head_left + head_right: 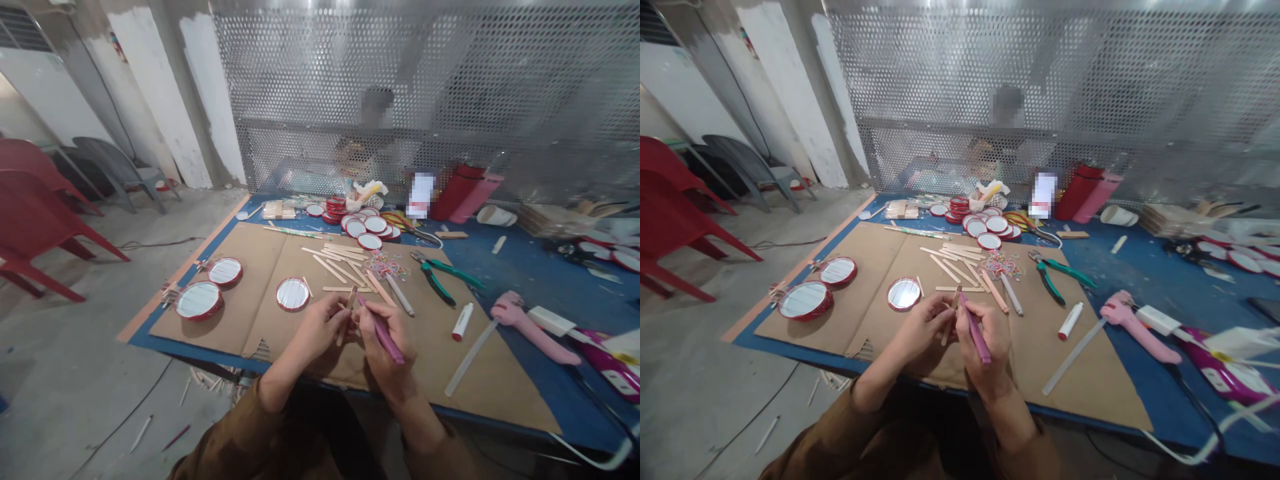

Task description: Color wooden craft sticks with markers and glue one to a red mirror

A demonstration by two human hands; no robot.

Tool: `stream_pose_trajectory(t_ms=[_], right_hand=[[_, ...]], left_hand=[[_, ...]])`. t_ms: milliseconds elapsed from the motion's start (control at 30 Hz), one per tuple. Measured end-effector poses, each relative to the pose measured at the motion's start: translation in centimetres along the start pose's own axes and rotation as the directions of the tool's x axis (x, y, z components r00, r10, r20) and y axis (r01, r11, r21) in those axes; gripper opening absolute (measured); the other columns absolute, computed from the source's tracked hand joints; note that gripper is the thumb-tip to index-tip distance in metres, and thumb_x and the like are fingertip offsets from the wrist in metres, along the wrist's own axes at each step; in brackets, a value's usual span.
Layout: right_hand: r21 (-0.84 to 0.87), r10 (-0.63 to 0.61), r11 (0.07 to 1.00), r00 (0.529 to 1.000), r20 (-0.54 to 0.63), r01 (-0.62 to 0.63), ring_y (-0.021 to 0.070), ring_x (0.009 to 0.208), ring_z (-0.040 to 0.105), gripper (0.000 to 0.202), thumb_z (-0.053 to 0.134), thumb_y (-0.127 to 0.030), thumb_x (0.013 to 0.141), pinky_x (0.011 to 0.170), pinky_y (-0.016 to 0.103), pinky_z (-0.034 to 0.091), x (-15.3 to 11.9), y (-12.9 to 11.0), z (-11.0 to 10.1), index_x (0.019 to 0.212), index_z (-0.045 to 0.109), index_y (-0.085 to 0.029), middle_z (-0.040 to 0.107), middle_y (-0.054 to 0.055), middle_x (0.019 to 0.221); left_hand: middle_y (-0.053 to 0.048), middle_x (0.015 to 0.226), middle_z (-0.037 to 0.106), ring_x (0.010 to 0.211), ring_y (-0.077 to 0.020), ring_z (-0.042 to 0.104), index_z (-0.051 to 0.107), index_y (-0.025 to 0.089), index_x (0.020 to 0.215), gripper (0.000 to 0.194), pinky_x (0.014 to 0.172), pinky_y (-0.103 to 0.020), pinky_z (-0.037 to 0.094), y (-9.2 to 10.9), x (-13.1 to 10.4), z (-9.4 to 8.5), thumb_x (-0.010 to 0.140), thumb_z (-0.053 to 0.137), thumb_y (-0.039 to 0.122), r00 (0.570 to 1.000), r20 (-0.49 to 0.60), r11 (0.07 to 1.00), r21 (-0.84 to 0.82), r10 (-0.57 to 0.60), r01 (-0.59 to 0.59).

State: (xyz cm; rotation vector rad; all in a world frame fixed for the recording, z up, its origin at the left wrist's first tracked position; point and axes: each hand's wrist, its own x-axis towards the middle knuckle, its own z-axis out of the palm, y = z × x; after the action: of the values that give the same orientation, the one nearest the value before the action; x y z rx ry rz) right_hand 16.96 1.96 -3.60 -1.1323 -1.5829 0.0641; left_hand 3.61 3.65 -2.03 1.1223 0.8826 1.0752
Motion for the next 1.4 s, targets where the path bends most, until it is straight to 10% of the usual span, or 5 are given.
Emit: stream_pose_trajectory(t_ms=[1400], right_hand=[[-0.003, -0.027, 1.0, 1.0, 0.0, 0.027, 0.0157, 0.069, 0.067, 0.007, 0.059, -0.024, 0.09, 0.063, 0.028, 0.057, 0.6, -0.7, 0.3, 0.095, 0.061, -0.019, 0.068, 0.004, 0.08]], left_hand=[[0.006, 0.057, 0.05, 0.045, -0.0077, 0.044, 0.056, 0.016, 0.088, 0.016, 0.048, -0.02, 0.039, 0.0, 0.1, 0.0, 0.083, 0.055, 0.032, 1.0, -0.01, 0.997, 0.068, 0.027, -0.027]])
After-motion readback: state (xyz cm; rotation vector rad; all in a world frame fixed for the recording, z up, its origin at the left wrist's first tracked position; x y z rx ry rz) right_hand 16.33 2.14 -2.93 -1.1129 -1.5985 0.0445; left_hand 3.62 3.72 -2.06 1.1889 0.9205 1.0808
